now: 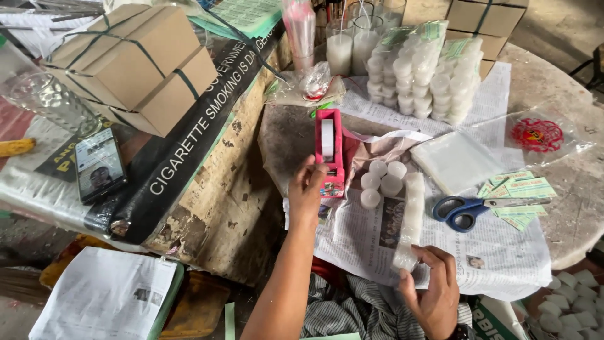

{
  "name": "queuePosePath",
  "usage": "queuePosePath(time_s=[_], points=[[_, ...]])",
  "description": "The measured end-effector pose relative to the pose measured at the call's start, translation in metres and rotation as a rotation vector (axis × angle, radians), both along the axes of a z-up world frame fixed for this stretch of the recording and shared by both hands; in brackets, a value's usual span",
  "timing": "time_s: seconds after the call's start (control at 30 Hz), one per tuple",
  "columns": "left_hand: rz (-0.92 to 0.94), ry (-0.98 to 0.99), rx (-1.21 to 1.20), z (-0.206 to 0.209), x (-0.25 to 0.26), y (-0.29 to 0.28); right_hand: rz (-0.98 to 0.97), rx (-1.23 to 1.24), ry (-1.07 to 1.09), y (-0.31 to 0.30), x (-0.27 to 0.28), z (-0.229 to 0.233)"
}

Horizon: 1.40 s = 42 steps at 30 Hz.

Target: The person is packaging small white candles by wrapping them in plastic and trimming the excess with scissors.

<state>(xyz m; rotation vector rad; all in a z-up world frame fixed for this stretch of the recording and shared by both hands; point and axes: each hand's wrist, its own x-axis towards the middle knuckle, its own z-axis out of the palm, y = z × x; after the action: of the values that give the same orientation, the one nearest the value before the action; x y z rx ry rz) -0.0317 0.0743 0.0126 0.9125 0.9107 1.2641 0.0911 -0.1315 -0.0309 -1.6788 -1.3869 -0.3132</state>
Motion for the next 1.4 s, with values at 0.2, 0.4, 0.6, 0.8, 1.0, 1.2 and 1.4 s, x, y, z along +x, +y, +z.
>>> queuePosePath(time_s=[0.2,0.4,0.6,0.8,1.0,1.2,1.4], points=[[0.031,0.041,0.052,-0.021,0.002,0.004,-0.015,0.010,-0.009,0.001,0.000,-0.001],[0.029,0.238,0.102,-0.016,-0.001,-0.010,-0.004,0.002,-0.008,0.001,0.002,-0.004],[0.084,0.337,0.098,-0.029,0.002,-0.010,0.015,0.014,-0.004,0.002,0.002,-0.002],[0.067,0.185,0.077,-0.028,0.003,-0.013,0.024,0.036,-0.002,0.002,0.001,0.001],[-0.049,-0.166,0.259,-0.040,0.002,-0.010,0.025,0.035,0.000,0.002,0.002,0.001],[-0.077,-0.141,0.303,-0.049,0.005,-0.008,0.036,0.040,-0.027,0.003,0.004,0.000],[0.080,0.183,0.369,-0.044,0.006,-0.018,0.042,0.040,-0.023,0.003,0.003,0.003]])
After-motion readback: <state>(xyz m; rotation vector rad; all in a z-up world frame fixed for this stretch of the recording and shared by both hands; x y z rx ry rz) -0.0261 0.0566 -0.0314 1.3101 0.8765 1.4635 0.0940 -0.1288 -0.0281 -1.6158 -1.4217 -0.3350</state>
